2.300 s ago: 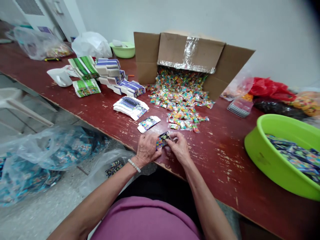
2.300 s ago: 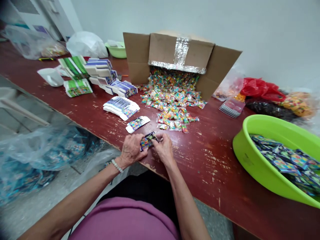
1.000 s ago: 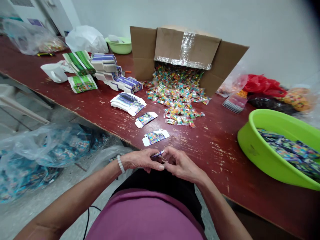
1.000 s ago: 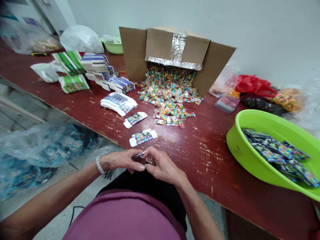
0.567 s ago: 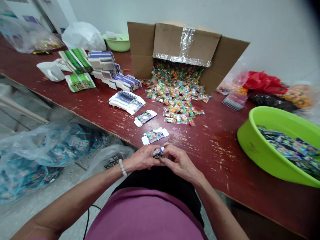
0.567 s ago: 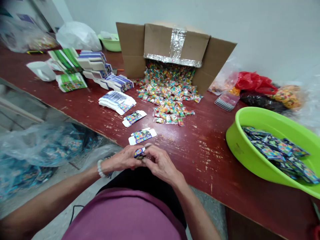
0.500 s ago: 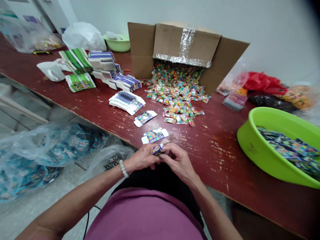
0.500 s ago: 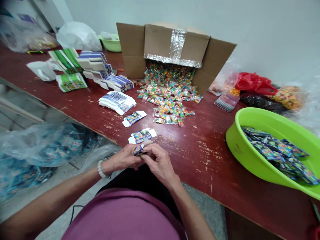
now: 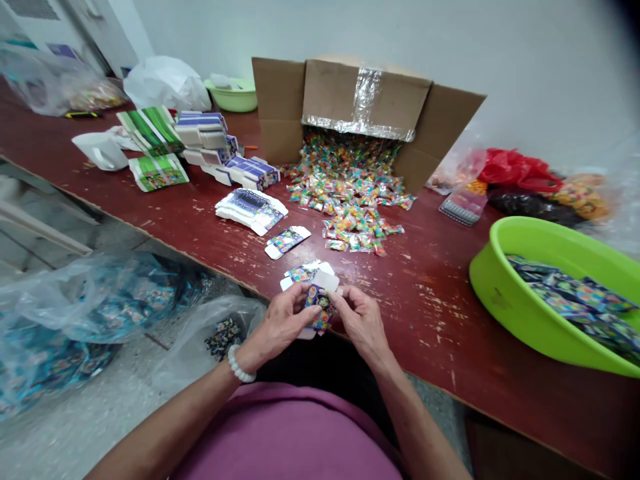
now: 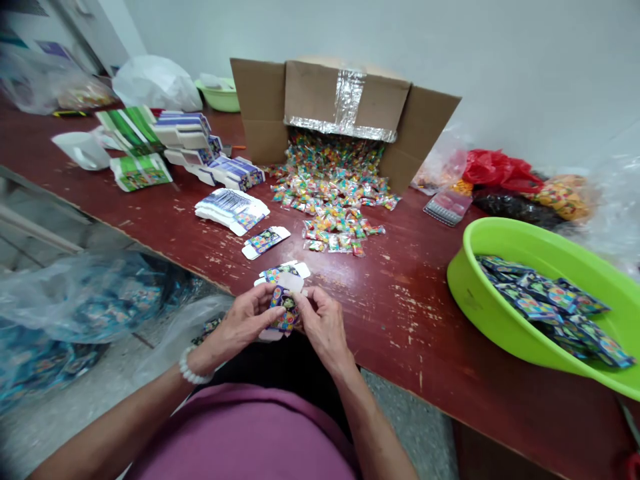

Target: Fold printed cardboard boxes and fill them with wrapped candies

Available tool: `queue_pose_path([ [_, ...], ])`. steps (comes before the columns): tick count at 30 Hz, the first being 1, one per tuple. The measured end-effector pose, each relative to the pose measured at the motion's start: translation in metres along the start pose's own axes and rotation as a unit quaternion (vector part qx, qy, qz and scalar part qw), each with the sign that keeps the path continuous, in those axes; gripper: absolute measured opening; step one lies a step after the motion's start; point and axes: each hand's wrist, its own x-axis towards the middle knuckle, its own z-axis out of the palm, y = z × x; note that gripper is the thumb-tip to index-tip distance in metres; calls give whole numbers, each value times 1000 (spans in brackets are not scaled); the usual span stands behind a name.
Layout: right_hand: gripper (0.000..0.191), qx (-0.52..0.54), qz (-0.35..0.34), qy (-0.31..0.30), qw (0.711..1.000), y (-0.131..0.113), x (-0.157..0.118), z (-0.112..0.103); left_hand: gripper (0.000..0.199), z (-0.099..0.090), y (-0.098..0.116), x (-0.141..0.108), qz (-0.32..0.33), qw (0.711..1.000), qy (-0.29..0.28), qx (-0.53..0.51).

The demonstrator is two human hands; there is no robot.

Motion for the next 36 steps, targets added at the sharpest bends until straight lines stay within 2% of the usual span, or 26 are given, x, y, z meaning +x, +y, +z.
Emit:
queue_pose_path([
  [1, 27, 24, 3, 4, 1000, 1, 0, 2, 45, 1, 1, -3, 8, 999, 25, -19],
  [3, 45, 85, 16, 20, 996, 5, 0, 8, 57, 6, 2, -7, 27, 995, 66, -63],
  [5, 53, 135, 23, 41, 990, 10, -1, 15, 63, 10, 1, -9, 41, 991, 76, -104],
  [10, 27, 178, 20, 60, 982, 15, -4, 20, 50, 12, -3, -7, 48, 986, 66, -144],
  [14, 26, 229, 110, 8, 967, 13, 0, 11, 34, 6, -2, -4, 42, 988, 47, -138],
  [17, 28, 279, 145, -41, 949, 12, 5, 4, 29, 2, -3, -2, 33, 988, 24, -148],
  [19, 28, 271, 147, -55, 950, 13, 8, 1, 26, 0, -4, -2, 43, 990, 15, -136],
  [23, 25, 133, 80, -43, 987, 15, 10, -1, 22, -4, -7, -2, 54, 992, -1, -116],
  [25, 27, 102, 71, -51, 991, 16, 8, -1, 23, -4, -8, -3, 40, 991, -3, -129],
  [28, 29, 192, 125, -74, 971, 17, 6, 2, 23, -4, -7, -4, 36, 989, -12, -141],
  [31, 36, 283, 148, -49, 946, 17, 5, 3, 20, -4, -7, -5, 56, 993, -20, -106],
  [33, 42, 282, 142, -57, 947, 15, 6, 1, 19, -3, -7, -6, 64, 994, -26, -80],
  [36, 26, 221, 113, -86, 965, 14, 6, -3, 23, -2, -7, -9, 63, 995, -25, -77],
])
